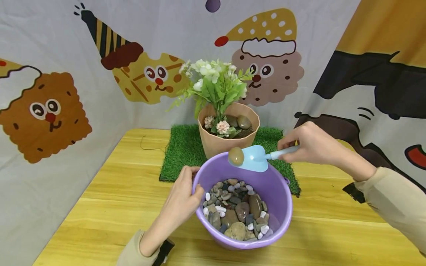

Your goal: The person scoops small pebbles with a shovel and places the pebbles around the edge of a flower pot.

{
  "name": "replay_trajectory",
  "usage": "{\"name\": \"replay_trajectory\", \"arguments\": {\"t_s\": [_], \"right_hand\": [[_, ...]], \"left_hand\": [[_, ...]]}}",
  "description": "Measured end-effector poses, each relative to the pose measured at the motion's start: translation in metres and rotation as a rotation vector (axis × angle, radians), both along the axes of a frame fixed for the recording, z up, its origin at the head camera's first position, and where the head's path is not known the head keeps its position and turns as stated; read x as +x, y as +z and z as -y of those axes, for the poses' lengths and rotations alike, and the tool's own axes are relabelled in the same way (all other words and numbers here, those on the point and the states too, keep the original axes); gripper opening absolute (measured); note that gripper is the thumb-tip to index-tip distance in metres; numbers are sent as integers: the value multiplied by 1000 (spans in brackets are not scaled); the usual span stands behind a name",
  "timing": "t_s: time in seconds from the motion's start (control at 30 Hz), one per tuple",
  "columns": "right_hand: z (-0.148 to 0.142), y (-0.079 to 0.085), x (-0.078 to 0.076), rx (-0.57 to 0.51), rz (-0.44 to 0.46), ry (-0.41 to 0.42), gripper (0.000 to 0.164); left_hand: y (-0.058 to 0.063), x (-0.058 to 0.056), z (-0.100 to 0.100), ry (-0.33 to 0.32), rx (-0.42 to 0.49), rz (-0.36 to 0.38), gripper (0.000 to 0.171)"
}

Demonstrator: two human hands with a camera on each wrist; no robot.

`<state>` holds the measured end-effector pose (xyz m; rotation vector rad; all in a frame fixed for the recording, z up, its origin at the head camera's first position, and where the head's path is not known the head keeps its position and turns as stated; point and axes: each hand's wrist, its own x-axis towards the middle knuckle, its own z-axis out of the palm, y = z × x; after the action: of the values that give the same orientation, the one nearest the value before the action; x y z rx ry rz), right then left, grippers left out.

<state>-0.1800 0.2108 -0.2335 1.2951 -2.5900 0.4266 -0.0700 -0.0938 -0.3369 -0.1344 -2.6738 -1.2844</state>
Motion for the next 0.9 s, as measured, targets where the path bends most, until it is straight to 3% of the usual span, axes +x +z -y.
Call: {"name": "replay_trajectory", "arguments": {"t_s": [0.13,0.4,0.57,0.9], "right_hand": [[-1,5,-4,31,-8,-104,17],[-3,12,-15,67,49,-299,3],[-1,16,-23,89,97,-416,7],[7,23,-37,131,113,-508,12]], "left_hand": [[1,0,0,1,2,1,47],[0,0,0,0,-4,-2,46],[0,0,1,-2,0,-10,46],[0,0,1,-7,-2,-8,45]]}}
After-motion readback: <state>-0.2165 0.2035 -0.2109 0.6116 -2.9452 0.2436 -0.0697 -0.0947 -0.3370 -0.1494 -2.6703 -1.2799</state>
